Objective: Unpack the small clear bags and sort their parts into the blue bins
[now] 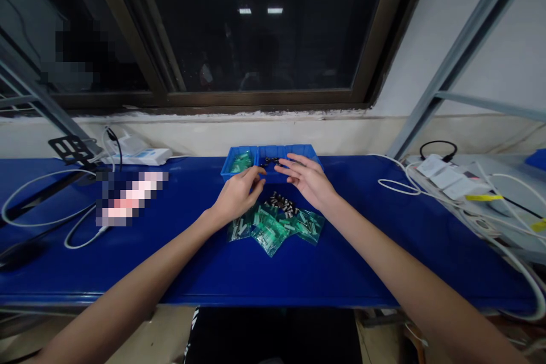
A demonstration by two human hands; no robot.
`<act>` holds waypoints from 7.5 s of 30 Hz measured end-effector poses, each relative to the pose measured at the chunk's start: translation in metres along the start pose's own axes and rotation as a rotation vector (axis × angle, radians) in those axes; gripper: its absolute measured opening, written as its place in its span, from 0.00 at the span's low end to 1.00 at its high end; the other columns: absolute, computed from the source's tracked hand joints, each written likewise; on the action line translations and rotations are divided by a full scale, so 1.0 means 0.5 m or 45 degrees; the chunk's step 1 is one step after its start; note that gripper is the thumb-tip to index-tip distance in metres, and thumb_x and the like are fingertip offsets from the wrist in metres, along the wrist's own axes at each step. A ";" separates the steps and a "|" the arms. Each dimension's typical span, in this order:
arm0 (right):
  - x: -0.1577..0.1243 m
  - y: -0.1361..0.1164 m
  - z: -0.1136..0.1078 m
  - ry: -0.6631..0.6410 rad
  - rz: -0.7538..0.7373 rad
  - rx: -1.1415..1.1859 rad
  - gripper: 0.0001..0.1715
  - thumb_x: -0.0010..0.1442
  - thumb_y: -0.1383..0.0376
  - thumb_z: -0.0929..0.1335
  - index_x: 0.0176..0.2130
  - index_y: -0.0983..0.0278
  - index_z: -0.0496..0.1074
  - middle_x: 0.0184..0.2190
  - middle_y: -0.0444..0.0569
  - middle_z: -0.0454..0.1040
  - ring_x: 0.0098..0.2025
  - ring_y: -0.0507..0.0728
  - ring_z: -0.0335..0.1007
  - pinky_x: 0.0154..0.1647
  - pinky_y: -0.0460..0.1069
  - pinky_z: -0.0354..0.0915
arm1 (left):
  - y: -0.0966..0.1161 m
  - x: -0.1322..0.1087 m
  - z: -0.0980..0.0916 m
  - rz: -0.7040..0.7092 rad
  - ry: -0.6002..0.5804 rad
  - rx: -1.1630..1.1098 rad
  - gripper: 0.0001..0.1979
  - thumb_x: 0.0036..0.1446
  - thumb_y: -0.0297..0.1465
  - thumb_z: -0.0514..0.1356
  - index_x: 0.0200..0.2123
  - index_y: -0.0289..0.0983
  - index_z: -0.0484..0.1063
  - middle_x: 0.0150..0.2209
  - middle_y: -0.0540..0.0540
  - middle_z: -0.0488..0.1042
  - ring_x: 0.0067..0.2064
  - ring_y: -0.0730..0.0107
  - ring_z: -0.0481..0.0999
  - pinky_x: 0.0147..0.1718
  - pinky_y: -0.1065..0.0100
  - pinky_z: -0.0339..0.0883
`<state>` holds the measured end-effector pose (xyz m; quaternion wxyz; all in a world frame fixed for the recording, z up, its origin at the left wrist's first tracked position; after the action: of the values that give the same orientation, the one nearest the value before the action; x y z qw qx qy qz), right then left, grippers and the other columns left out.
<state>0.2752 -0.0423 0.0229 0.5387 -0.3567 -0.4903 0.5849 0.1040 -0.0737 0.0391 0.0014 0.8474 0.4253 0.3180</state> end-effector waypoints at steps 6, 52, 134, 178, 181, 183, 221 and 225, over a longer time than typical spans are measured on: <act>-0.009 0.003 -0.006 -0.148 -0.064 -0.733 0.10 0.59 0.60 0.68 0.40 0.62 0.74 0.37 0.53 0.79 0.37 0.59 0.76 0.27 0.49 0.65 | 0.002 0.000 0.009 0.069 -0.149 0.042 0.10 0.65 0.29 0.50 0.43 0.37 0.70 0.41 0.45 0.73 0.36 0.67 0.74 0.31 0.66 0.65; -0.034 0.044 0.055 -0.435 -0.524 -1.643 0.12 0.64 0.67 0.64 0.36 0.61 0.77 0.35 0.51 0.72 0.39 0.59 0.69 0.40 0.53 0.62 | 0.000 -0.007 0.057 0.167 -0.353 0.237 0.09 0.64 0.33 0.56 0.42 0.36 0.73 0.41 0.42 0.69 0.44 0.59 0.72 0.36 0.64 0.72; -0.038 0.008 0.056 -0.197 -0.463 -1.196 0.11 0.64 0.66 0.62 0.34 0.63 0.74 0.28 0.47 0.77 0.30 0.55 0.72 0.32 0.49 0.65 | 0.017 -0.010 0.015 -0.005 -0.040 -0.001 0.08 0.66 0.36 0.56 0.44 0.39 0.68 0.38 0.48 0.74 0.35 0.69 0.74 0.30 0.68 0.66; -0.028 0.037 0.041 -0.340 -0.459 -1.707 0.06 0.60 0.68 0.67 0.33 0.63 0.75 0.30 0.48 0.72 0.32 0.55 0.68 0.34 0.50 0.61 | 0.007 -0.014 0.054 0.111 -0.354 -0.002 0.12 0.63 0.34 0.55 0.43 0.37 0.76 0.39 0.42 0.73 0.44 0.59 0.75 0.40 0.60 0.71; -0.032 0.038 0.046 -0.368 -0.434 -1.693 0.07 0.60 0.69 0.67 0.32 0.63 0.75 0.29 0.47 0.71 0.30 0.54 0.66 0.32 0.49 0.59 | 0.007 -0.013 0.053 0.097 -0.355 0.016 0.10 0.62 0.33 0.56 0.41 0.37 0.76 0.39 0.42 0.73 0.44 0.59 0.75 0.38 0.62 0.71; -0.034 0.036 0.048 -0.369 -0.424 -1.681 0.07 0.60 0.69 0.67 0.32 0.63 0.75 0.29 0.47 0.71 0.29 0.53 0.65 0.31 0.48 0.58 | 0.005 -0.013 0.053 0.081 -0.355 0.023 0.10 0.62 0.32 0.56 0.40 0.38 0.76 0.38 0.43 0.74 0.42 0.60 0.76 0.36 0.64 0.70; -0.051 0.011 0.078 -0.259 -0.506 -1.277 0.11 0.63 0.65 0.66 0.29 0.64 0.72 0.21 0.41 0.70 0.23 0.50 0.60 0.25 0.46 0.54 | 0.017 -0.005 0.013 0.037 -0.082 0.124 0.13 0.71 0.36 0.46 0.39 0.37 0.66 0.36 0.46 0.73 0.38 0.65 0.74 0.30 0.68 0.65; -0.049 0.006 0.073 -0.234 -0.476 -1.248 0.14 0.64 0.63 0.64 0.29 0.64 0.72 0.23 0.43 0.72 0.24 0.50 0.64 0.27 0.47 0.57 | 0.022 -0.006 0.003 0.052 -0.054 0.035 0.13 0.71 0.33 0.43 0.43 0.37 0.65 0.39 0.46 0.73 0.38 0.67 0.74 0.32 0.67 0.67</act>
<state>0.2440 -0.0733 0.0267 0.3587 -0.4206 -0.8064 0.2101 0.1116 -0.0826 0.0394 -0.0078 0.8624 0.4120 0.2941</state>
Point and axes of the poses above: each hand's wrist, its own x-axis towards the middle knuckle, its own z-axis out of the palm, y = z × x, the point moved 6 cm from there along x, towards the middle knuckle
